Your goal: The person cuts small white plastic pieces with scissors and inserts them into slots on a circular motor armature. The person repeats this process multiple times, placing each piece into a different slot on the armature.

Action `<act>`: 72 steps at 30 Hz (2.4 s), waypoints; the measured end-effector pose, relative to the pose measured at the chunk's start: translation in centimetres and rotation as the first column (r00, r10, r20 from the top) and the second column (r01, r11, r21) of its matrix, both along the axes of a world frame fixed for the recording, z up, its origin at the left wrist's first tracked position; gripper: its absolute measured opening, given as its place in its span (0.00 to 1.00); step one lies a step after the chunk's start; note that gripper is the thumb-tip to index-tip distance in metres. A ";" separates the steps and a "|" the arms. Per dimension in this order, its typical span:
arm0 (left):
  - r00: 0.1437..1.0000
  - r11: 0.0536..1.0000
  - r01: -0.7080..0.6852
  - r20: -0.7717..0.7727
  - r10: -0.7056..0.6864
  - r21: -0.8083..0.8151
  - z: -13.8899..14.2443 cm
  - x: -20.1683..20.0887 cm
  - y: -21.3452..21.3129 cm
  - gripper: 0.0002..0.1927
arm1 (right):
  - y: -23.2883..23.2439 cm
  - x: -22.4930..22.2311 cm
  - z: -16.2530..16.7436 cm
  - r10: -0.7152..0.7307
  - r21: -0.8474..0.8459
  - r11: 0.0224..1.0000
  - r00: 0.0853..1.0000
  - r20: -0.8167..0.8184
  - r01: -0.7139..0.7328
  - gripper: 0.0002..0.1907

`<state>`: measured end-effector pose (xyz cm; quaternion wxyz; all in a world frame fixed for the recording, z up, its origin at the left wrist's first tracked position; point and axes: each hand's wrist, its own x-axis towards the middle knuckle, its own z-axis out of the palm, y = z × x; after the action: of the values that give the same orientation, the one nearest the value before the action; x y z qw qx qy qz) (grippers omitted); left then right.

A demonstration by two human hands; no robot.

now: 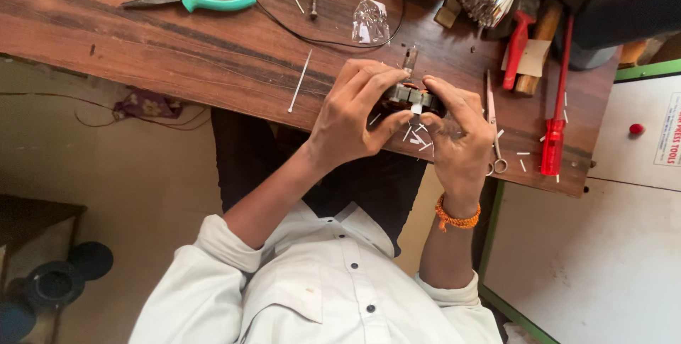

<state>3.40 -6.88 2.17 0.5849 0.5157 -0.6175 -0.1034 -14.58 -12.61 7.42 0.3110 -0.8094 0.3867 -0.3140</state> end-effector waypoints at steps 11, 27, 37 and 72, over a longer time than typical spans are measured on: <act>0.996 0.997 0.074 -0.049 -0.075 -0.030 -1.2 -0.2 -0.7 0.25 | 1.2 0.2 -0.2 0.002 0.048 0.999 0.998 0.060 -0.005 0.25; 0.999 1.000 -0.011 -0.051 0.010 -0.022 -1.2 -1.4 0.0 0.19 | 2.8 0.9 -1.1 -0.087 -0.037 0.996 0.996 -0.005 0.087 0.22; 0.998 0.998 -0.034 -0.048 0.032 -0.056 -1.2 -2.0 0.4 0.17 | 3.6 0.5 -0.5 -0.128 0.077 0.989 0.990 0.060 0.123 0.20; 0.987 0.995 0.093 -0.127 -0.095 -0.027 -3.4 0.0 0.8 0.21 | 2.2 0.0 -4.9 -0.056 0.177 0.984 0.944 0.324 -0.002 0.34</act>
<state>3.44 -6.05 -1.19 0.6233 0.4722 -0.6032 -0.1574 -14.57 -10.41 2.50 0.4361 -0.7102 0.3669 -0.4132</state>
